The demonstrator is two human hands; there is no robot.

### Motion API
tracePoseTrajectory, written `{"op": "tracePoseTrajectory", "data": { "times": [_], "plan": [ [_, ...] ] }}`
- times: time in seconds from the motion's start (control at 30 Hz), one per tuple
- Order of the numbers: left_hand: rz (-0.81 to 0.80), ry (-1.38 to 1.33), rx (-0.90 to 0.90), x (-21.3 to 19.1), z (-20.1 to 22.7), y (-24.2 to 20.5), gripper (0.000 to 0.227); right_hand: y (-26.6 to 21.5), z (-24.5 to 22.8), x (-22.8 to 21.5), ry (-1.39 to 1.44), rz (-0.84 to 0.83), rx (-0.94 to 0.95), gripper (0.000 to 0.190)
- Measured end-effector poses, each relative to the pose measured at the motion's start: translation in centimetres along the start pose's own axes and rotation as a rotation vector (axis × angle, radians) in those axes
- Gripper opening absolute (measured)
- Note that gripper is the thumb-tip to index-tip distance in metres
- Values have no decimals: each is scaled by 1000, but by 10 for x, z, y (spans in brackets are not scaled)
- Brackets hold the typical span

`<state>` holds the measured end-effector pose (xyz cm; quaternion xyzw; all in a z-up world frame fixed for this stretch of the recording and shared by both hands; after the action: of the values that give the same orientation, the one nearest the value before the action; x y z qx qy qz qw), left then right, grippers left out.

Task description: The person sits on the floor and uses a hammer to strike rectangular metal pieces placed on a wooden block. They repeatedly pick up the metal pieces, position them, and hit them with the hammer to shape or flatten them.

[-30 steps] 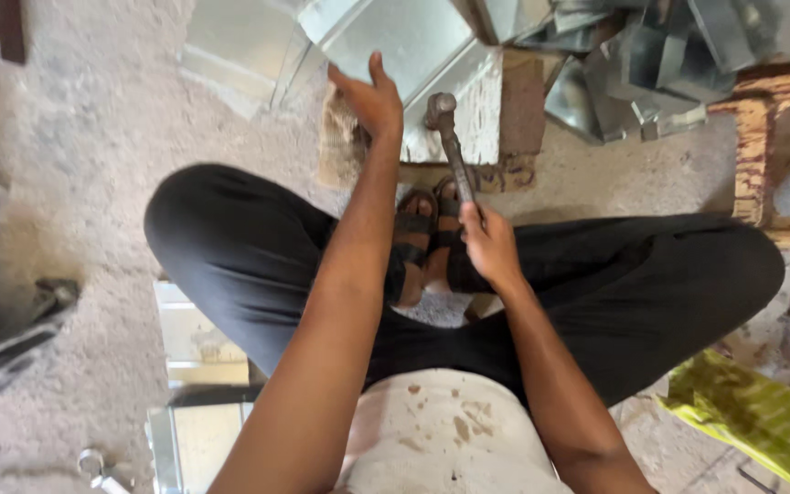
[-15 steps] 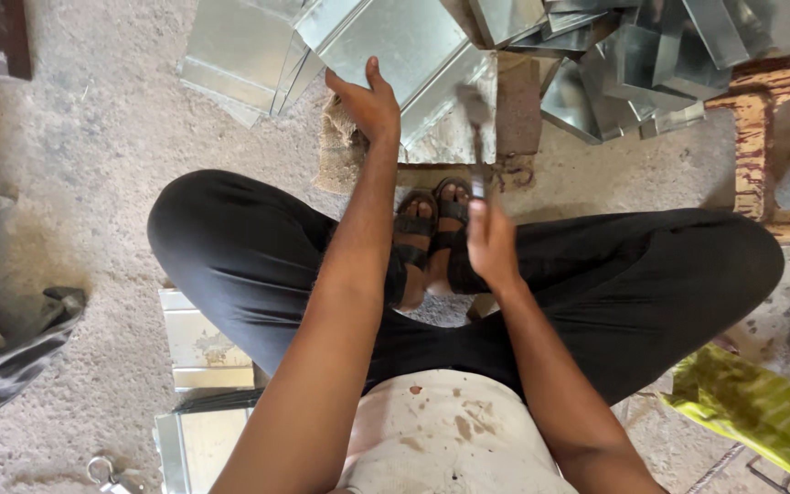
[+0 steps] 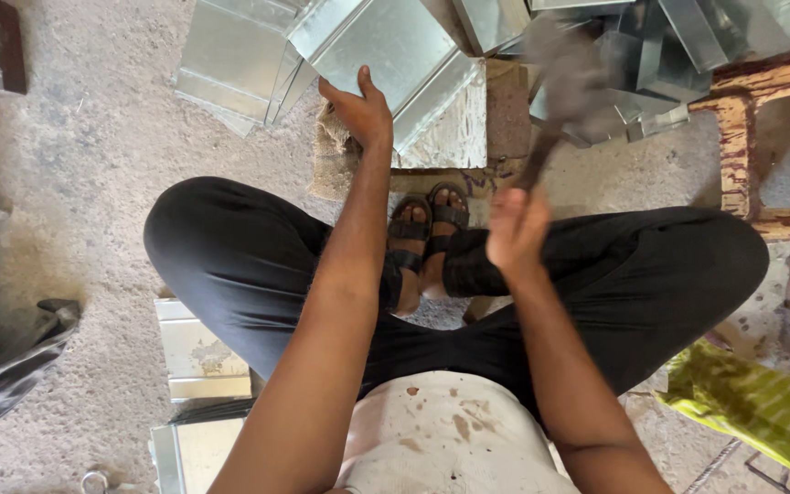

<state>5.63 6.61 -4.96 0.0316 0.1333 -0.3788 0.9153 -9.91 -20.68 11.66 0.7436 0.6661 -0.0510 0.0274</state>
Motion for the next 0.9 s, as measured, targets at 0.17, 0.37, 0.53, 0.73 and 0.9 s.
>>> {"op": "tracePoseTrajectory", "data": {
  "times": [0.17,0.37,0.53,0.73,0.9],
  "plan": [
    [51,113,83,0,2,3,85,4,71,20,-437,-172,142,53],
    [71,12,88,-8,19,-4,75,13,-18,-8,131,-86,486,48],
    [48,32,109,-9,23,-5,77,19,-27,-18,79,21,149,46],
    [79,87,136,-9,26,-2,78,11,68,17,-315,4,88,53],
    [38,-6,39,-11,32,-6,75,45,13,-5,-423,-44,171,51]
  ]
}}
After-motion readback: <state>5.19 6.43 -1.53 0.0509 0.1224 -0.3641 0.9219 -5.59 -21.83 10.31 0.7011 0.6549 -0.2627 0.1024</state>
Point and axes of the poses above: each hand's wrist, its own y-axis towards the middle knuckle, its own x-axis out of the palm, z = x × y, the point moved 7 cm from there along y, towards the middle knuckle, and after that the axes turned 8 degrees about x, right-handed, at the moved point
